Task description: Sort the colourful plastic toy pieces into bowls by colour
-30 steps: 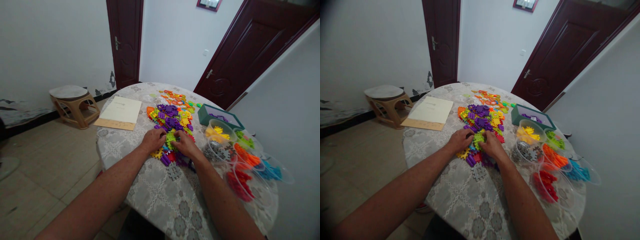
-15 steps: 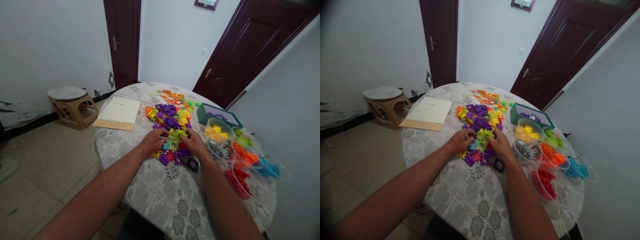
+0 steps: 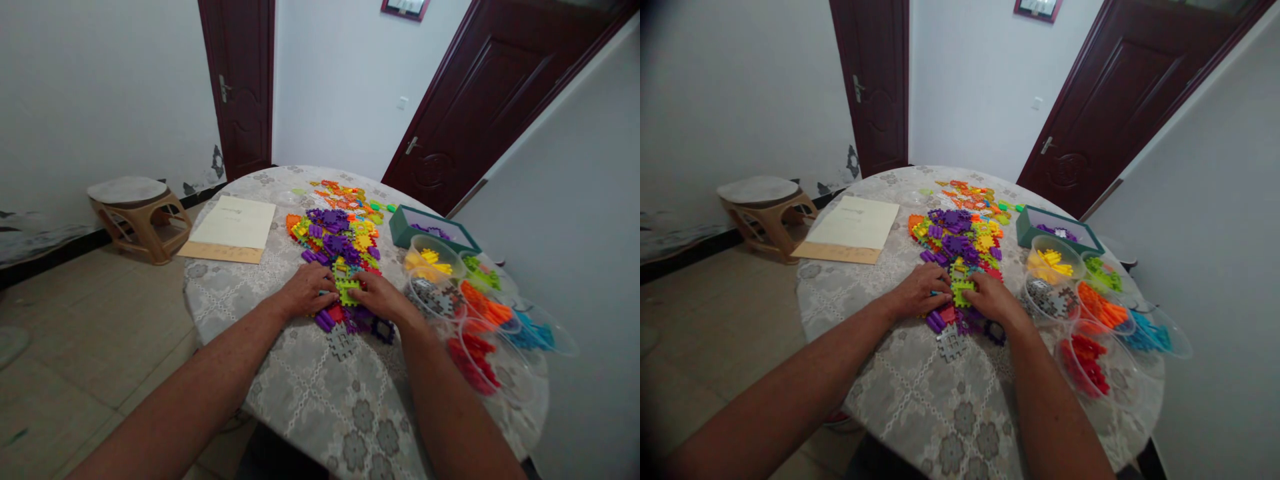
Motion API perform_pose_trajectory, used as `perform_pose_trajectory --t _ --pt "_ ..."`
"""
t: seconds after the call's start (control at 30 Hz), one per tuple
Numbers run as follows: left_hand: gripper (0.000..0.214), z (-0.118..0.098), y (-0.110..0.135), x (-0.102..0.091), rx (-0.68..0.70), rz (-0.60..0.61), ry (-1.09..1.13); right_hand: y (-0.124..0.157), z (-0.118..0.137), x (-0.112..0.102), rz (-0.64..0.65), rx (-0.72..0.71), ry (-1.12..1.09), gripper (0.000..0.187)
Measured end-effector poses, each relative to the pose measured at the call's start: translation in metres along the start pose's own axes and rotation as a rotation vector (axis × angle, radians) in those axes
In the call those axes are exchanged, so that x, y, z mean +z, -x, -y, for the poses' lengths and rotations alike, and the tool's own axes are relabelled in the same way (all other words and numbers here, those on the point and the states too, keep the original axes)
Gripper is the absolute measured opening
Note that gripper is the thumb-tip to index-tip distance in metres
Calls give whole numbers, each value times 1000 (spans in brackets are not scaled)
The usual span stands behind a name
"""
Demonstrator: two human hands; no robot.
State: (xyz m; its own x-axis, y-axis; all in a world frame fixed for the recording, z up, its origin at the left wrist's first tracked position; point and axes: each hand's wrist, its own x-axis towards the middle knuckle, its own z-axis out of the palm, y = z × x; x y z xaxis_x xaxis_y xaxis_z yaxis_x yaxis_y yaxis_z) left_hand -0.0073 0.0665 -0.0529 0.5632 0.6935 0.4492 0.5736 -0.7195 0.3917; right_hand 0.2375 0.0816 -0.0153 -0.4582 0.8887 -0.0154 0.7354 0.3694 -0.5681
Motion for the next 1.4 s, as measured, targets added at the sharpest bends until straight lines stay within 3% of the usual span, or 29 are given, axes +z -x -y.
perform_pose_trajectory --t 0.13,0.33,0.47,0.67,0.83,1.0,1.13,1.3,1.4 --pt "25 0 -1 0 0 5 2 -1 -1 3 10 -13 22 20" --pt "14 2 -2 2 10 2 47 -3 -2 5 -11 85 -157 51" --pt "10 2 -2 0 1 3 43 -4 1 3 34 82 -205 41" --pt "14 1 -2 -7 -11 20 67 1 23 -1 -76 69 -93 31" --pt "27 10 -6 -11 -89 41 111 8 52 -28 -242 72 17 35" --pt "37 8 -7 -15 -186 15 132 40 63 -79 -284 -10 60 34" --pt "41 8 -8 -18 -269 -49 116 60 21 -134 -390 33 70 31" --pt "41 12 -7 -17 -329 -121 77 65 -81 -205 -627 501 -73 38" --pt "41 13 -7 -15 -327 -130 72 65 -133 -233 -703 669 -60 38"
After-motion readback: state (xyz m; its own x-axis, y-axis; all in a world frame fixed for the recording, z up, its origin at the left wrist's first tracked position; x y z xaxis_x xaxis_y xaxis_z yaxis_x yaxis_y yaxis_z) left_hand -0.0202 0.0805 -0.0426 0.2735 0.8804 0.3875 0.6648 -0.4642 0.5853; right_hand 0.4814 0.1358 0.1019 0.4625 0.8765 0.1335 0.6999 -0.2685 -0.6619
